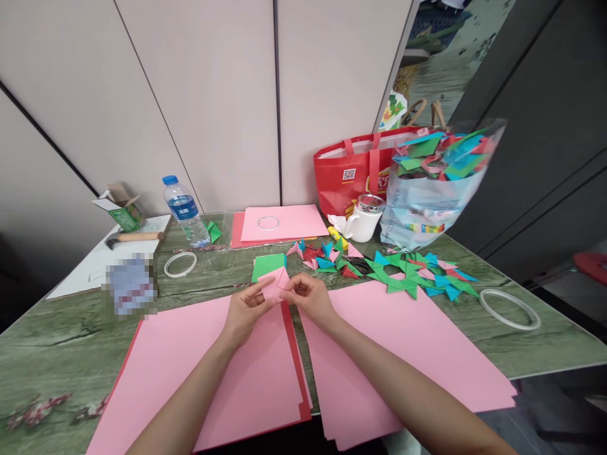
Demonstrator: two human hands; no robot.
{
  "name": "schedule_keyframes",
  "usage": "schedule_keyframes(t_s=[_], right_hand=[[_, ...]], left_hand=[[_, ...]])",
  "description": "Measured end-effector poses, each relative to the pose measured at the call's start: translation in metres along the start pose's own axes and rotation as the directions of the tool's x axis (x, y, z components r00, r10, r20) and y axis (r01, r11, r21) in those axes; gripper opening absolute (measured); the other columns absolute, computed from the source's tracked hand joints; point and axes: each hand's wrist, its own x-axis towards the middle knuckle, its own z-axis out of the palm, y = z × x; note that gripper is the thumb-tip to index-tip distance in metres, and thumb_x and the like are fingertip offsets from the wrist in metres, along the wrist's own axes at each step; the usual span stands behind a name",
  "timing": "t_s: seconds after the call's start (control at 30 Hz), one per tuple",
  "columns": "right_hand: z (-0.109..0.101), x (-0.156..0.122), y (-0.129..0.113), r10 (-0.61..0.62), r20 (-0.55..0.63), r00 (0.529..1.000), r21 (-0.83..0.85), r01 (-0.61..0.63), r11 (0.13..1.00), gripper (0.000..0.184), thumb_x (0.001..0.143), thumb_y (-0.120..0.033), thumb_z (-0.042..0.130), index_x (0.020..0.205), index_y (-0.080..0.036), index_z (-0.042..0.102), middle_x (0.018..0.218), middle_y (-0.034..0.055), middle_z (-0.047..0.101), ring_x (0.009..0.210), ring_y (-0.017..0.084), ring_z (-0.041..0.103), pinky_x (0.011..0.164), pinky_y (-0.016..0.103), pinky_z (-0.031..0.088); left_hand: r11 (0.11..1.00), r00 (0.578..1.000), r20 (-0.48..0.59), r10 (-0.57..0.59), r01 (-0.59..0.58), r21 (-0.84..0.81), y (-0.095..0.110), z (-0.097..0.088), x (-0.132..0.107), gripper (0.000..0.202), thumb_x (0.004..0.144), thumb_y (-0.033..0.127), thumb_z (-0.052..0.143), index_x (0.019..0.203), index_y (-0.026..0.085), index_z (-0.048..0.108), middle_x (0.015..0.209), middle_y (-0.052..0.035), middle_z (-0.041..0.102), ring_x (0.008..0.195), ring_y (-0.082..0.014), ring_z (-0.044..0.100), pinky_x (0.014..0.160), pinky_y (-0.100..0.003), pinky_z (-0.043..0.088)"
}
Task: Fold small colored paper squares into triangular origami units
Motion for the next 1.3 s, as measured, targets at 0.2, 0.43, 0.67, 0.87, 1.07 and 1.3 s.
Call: schedule_keyframes(t_s=[0.2,0.43,0.67,0.87,1.07,1.3], right_hand=[[0.0009,-0.0004,-0.0015,-0.01,-0.006,1.0,-0.002,0.01,1.0,0.024,0.062,-0.036,0.069,0.064,-0.017,0.055,0.061,-0.0013,0.054,0.053,0.011,0.05,0.051,0.023,0.042],[0.0001,-0.0006,-0.001,-0.013,-0.021,1.0,-0.022,0.013,1.0,0.022,0.064,-0.035,0.068,0.065,-0.017,0.057,0.064,-0.0005,0.054,0.055,0.011,0.05,0.052,0.024,0.042],[0.0006,-0.0003,-0.0068,-0.042,-0.027,0.999,-0.015,0.042,0.999,0.021,0.064,-0.036,0.068,0.063,-0.017,0.059,0.065,-0.0004,0.053,0.053,0.01,0.049,0.05,0.023,0.041],[0.002,-0.0005,-0.0061,-0.079,-0.058,0.995,-0.075,0.075,0.994,0.022,0.067,-0.037,0.066,0.061,-0.017,0.059,0.062,-0.0004,0.053,0.051,0.01,0.047,0.049,0.023,0.039],[0.0021,-0.0005,-0.0044,-0.084,-0.056,0.995,-0.099,0.078,0.992,0.021,0.067,-0.036,0.066,0.063,-0.016,0.06,0.064,0.0005,0.054,0.054,0.01,0.048,0.05,0.023,0.04],[0.0023,0.0,-0.0055,-0.027,-0.037,0.999,-0.051,0.025,0.998,0.023,0.065,-0.038,0.066,0.063,-0.017,0.058,0.063,-0.0001,0.054,0.05,0.01,0.048,0.048,0.023,0.042]], left_hand=[[1.0,1.0,-0.018,0.006,-0.006,0.007,-0.002,0.0003,-0.0003,0.056,0.058,0.021,0.074,0.111,0.013,0.059,0.072,-0.0024,0.07,0.07,-0.0161,0.063,0.07,-0.027,0.049],[0.999,0.999,0.049,0.008,-0.005,-0.053,-0.0046,-0.0006,0.0003,0.06,0.059,0.018,0.073,0.116,0.012,0.054,0.078,-0.0046,0.07,0.078,-0.0167,0.063,0.073,-0.026,0.048],[0.999,1.0,0.008,0.001,-0.001,-0.035,-0.0053,0.0014,-0.0005,0.058,0.059,0.019,0.073,0.114,0.013,0.056,0.073,-0.0036,0.07,0.077,-0.0171,0.064,0.074,-0.027,0.047],[0.999,0.999,-0.016,0.03,-0.03,-0.024,-0.0095,0.0009,0.0018,0.055,0.057,0.02,0.074,0.11,0.014,0.059,0.081,-0.0041,0.069,0.073,-0.0157,0.061,0.068,-0.026,0.047],[0.999,0.996,-0.075,0.049,-0.048,0.017,-0.0085,-0.0025,0.0024,0.041,0.064,0.028,0.069,0.102,0.016,0.065,0.059,0.0023,0.06,0.052,-0.0074,0.049,0.052,-0.02,0.041],[0.999,0.999,-0.048,0.012,-0.014,-0.03,-0.0052,0.0026,-0.0004,0.056,0.052,0.02,0.077,0.106,0.014,0.063,0.063,-0.0002,0.065,0.061,-0.0128,0.058,0.06,-0.024,0.045]])
